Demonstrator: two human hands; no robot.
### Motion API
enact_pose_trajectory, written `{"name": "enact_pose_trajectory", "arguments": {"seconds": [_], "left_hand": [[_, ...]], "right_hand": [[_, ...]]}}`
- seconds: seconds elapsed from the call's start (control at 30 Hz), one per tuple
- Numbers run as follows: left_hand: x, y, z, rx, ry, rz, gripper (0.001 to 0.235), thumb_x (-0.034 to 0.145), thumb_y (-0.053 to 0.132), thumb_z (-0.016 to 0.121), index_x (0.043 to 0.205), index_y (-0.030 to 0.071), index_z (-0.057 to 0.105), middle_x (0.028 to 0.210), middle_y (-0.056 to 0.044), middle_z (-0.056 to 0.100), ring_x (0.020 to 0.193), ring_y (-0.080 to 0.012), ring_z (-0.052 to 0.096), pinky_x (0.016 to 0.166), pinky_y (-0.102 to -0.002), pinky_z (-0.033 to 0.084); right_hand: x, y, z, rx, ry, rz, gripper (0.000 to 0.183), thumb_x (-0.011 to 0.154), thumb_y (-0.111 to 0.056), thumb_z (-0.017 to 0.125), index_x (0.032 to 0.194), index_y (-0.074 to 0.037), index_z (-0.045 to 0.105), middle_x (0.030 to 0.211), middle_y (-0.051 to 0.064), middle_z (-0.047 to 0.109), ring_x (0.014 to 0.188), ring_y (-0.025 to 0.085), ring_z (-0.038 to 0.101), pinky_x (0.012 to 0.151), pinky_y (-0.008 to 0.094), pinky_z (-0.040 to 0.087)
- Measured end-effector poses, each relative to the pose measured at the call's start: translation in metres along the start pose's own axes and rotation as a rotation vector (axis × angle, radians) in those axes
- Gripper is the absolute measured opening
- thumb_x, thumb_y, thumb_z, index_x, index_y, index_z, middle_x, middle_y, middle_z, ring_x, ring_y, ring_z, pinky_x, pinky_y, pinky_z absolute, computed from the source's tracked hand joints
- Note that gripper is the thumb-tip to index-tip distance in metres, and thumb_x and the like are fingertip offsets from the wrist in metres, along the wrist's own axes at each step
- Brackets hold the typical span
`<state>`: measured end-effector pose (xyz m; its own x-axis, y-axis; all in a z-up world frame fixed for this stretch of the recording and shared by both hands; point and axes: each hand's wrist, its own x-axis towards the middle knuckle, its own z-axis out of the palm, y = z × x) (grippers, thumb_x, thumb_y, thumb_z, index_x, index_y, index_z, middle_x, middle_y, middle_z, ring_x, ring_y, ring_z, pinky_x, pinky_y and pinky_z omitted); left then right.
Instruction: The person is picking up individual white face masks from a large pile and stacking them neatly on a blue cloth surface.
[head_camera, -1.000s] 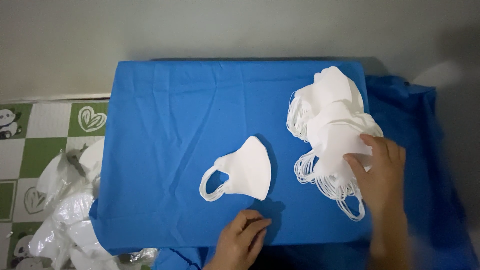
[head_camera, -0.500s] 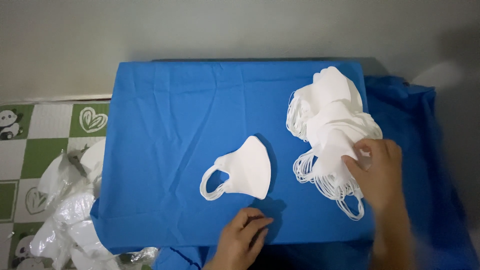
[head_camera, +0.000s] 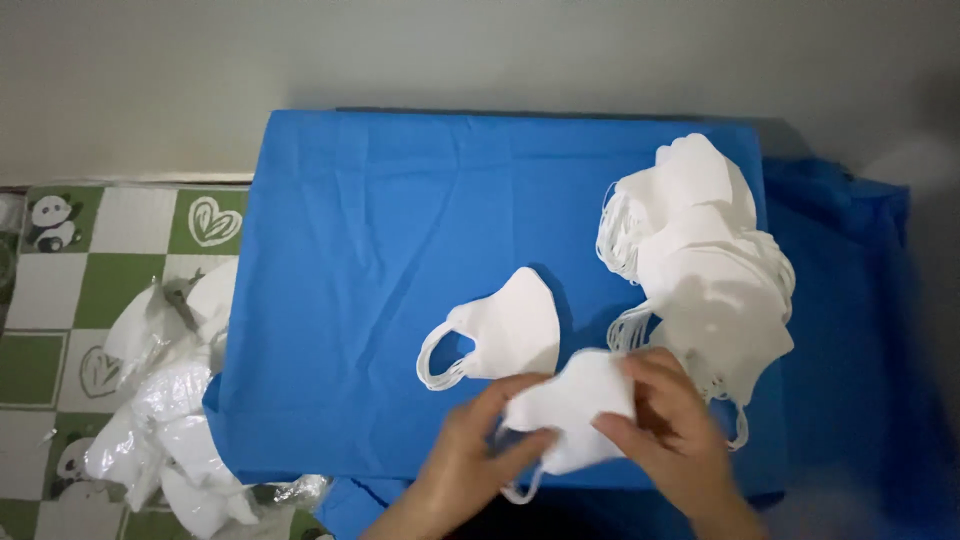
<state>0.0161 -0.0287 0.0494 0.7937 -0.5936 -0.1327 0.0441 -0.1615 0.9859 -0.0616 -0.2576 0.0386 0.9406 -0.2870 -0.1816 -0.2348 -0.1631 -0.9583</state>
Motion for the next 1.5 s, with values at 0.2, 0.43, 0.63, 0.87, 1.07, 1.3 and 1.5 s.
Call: {"name": "enact_pose_trajectory", "arguments": {"seconds": [0.2, 0.43, 0.63, 0.87, 1.07, 1.3, 1.5], "left_hand": [[0.005, -0.014, -0.044, -0.178, 0.287, -0.087, 0.016, 0.095, 0.012, 0.070, 0.110, 0.008, 0.076, 0.083, -0.003, 0.073, 0.069, -0.0108, 0.067, 0.068, -0.026, 0.059], [0.014, -0.010, -0.065, 0.207, 0.436, -0.147, 0.027, 0.096, 0.015, 0.067, 0.122, 0.013, 0.075, 0.086, 0.000, 0.067, 0.072, -0.0109, 0.061, 0.064, -0.029, 0.053], [0.015, -0.033, -0.069, 0.432, 0.465, -0.047, 0.026, 0.097, 0.015, 0.066, 0.122, 0.015, 0.073, 0.095, -0.002, 0.067, 0.075, -0.0143, 0.066, 0.068, -0.030, 0.059], [0.021, -0.043, -0.065, 0.419, 0.395, -0.210, 0.035, 0.099, 0.020, 0.062, 0.133, 0.014, 0.068, 0.107, -0.003, 0.062, 0.079, -0.0166, 0.064, 0.065, -0.035, 0.058], [0.022, -0.052, -0.068, 0.555, 0.341, -0.249, 0.043, 0.098, 0.021, 0.064, 0.141, 0.017, 0.061, 0.128, -0.009, 0.054, 0.077, -0.0212, 0.063, 0.074, -0.040, 0.056], [0.017, -0.043, -0.057, 0.636, 0.442, -0.066, 0.043, 0.096, 0.025, 0.067, 0.136, 0.014, 0.062, 0.131, -0.014, 0.055, 0.107, -0.0310, 0.060, 0.077, -0.043, 0.056], [-0.013, -0.021, -0.009, 0.669, 0.367, 0.319, 0.037, 0.093, 0.012, 0.074, 0.129, 0.010, 0.065, 0.128, -0.018, 0.059, 0.109, -0.0295, 0.063, 0.091, -0.038, 0.057]], "right_hand": [[0.032, -0.007, 0.029, -0.012, 0.038, -0.254, 0.024, 0.094, -0.006, 0.068, 0.117, -0.007, 0.075, 0.099, 0.003, 0.065, 0.091, 0.016, 0.062, 0.077, 0.024, 0.051], [0.058, 0.015, 0.040, -0.237, 0.011, -0.390, 0.033, 0.097, -0.012, 0.066, 0.130, -0.009, 0.070, 0.095, 0.000, 0.074, 0.067, 0.008, 0.054, 0.062, 0.022, 0.045], [0.066, 0.021, 0.054, -0.407, 0.000, -0.491, 0.035, 0.097, -0.015, 0.068, 0.131, -0.008, 0.068, 0.105, 0.003, 0.078, 0.071, 0.008, 0.067, 0.060, 0.019, 0.055], [0.071, 0.037, 0.056, -0.508, 0.033, -0.568, 0.033, 0.098, -0.014, 0.067, 0.130, -0.007, 0.068, 0.122, 0.009, 0.076, 0.100, 0.016, 0.077, 0.080, 0.025, 0.063], [0.071, 0.045, 0.057, -0.690, 0.056, -0.645, 0.032, 0.097, -0.016, 0.070, 0.128, -0.008, 0.069, 0.094, 0.003, 0.078, 0.070, 0.012, 0.071, 0.055, 0.024, 0.055], [0.049, 0.027, 0.041, -0.856, 0.184, -0.718, 0.037, 0.096, -0.015, 0.075, 0.132, -0.010, 0.068, 0.075, 0.002, 0.066, 0.055, 0.013, 0.055, 0.048, 0.025, 0.044], [0.051, 0.025, -0.046, -0.909, 0.478, -0.526, 0.038, 0.099, -0.007, 0.078, 0.136, -0.002, 0.069, 0.111, 0.017, 0.067, 0.098, 0.031, 0.062, 0.079, 0.041, 0.054]]}}
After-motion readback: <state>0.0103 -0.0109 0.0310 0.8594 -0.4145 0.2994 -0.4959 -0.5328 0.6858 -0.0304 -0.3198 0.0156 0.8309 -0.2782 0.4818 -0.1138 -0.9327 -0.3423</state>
